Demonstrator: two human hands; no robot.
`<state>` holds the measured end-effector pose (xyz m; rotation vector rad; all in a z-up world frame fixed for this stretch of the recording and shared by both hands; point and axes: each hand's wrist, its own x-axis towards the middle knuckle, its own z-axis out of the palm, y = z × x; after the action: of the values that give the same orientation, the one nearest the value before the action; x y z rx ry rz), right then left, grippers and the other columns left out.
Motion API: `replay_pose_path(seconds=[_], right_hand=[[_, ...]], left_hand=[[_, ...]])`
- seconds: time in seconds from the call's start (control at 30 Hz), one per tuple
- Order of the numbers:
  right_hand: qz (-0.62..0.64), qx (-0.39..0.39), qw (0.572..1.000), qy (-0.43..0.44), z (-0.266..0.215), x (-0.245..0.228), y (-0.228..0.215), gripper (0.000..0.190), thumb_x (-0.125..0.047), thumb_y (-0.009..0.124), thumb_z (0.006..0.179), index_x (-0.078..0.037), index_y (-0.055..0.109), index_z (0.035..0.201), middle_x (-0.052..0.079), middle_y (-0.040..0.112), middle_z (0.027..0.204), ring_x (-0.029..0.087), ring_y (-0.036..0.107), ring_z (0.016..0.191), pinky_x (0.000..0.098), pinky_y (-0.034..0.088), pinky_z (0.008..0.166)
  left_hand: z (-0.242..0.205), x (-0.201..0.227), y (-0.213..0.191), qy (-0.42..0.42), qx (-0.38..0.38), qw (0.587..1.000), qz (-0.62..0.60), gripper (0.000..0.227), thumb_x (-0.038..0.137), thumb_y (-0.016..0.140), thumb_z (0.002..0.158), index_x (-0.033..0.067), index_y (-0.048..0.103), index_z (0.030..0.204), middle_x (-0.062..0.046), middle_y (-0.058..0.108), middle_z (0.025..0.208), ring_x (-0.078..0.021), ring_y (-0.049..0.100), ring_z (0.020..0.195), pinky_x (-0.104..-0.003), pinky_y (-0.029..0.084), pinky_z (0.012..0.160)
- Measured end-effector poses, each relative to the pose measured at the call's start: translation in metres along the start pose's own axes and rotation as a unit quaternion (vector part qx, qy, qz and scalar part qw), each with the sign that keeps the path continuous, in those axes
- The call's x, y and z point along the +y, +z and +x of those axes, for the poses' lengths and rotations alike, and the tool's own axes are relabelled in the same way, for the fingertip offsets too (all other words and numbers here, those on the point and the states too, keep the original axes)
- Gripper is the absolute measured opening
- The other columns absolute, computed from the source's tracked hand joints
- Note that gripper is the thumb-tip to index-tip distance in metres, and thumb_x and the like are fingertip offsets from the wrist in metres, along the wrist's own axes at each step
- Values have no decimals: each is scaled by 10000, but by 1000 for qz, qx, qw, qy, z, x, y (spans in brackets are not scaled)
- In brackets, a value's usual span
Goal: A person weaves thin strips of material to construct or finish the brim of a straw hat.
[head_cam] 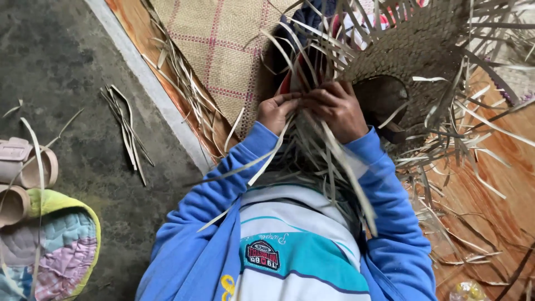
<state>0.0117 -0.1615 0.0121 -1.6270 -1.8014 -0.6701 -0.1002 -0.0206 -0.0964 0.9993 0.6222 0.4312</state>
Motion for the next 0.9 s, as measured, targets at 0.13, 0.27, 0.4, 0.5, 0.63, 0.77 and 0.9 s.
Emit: replay_pose_path(seconds=[0.13,0.27,0.4,0.5,0.63,0.77,0.9], right_hand=[[4,-11,1000,23,8,-13,-14,296,-272,507,1139,-95,739,1086,71,726,1107,276,636,1049,397,467,917],[38,-40,997,54,2,-3,-11,405,-382,431,1166,-154,741,1040,17,737,1084,255,646,1043,419,437,955],[75,-31,991,103,-8,13,6,430,-431,425,1156,-181,703,944,8,703,946,266,663,936,416,448,828],[68,-23,983,171,2,18,18,170,-182,566,1020,-228,674,896,-14,675,825,248,663,813,383,534,738],[35,-29,969,242,2,18,40,110,-238,574,977,-249,592,869,-54,657,814,195,675,800,331,544,685],[107,-5,950,295,2,15,42,162,-196,516,1019,-137,563,875,77,598,862,348,627,785,426,510,635],[139,-13,950,279,2,11,26,112,-152,504,961,-154,541,855,65,562,911,364,591,781,427,494,620]], left_hand=[[-4,8,1,-29,32,999,2,241,105,833,875,-14,797,1082,-236,785,901,-265,779,824,-392,655,778],[-16,23,14,-2,29,997,71,299,192,879,863,0,803,1080,-230,788,921,-295,781,870,-426,646,833],[-3,3,-5,102,-14,959,264,261,297,818,919,112,825,1103,-178,800,1025,-361,755,1017,-440,607,954],[3,3,-16,149,-17,920,361,216,199,740,960,69,809,1118,-226,780,1036,-405,727,1052,-514,590,972],[6,3,-23,125,5,922,366,272,291,628,885,208,830,1047,-107,787,911,-263,754,936,-407,599,873],[-2,19,8,64,85,847,520,558,430,586,988,-68,752,1178,-343,727,1214,-447,559,1353,-450,94,1335],[10,15,-17,149,15,929,339,262,34,708,905,113,813,1131,-171,785,1134,-287,705,1166,-447,560,1037]])
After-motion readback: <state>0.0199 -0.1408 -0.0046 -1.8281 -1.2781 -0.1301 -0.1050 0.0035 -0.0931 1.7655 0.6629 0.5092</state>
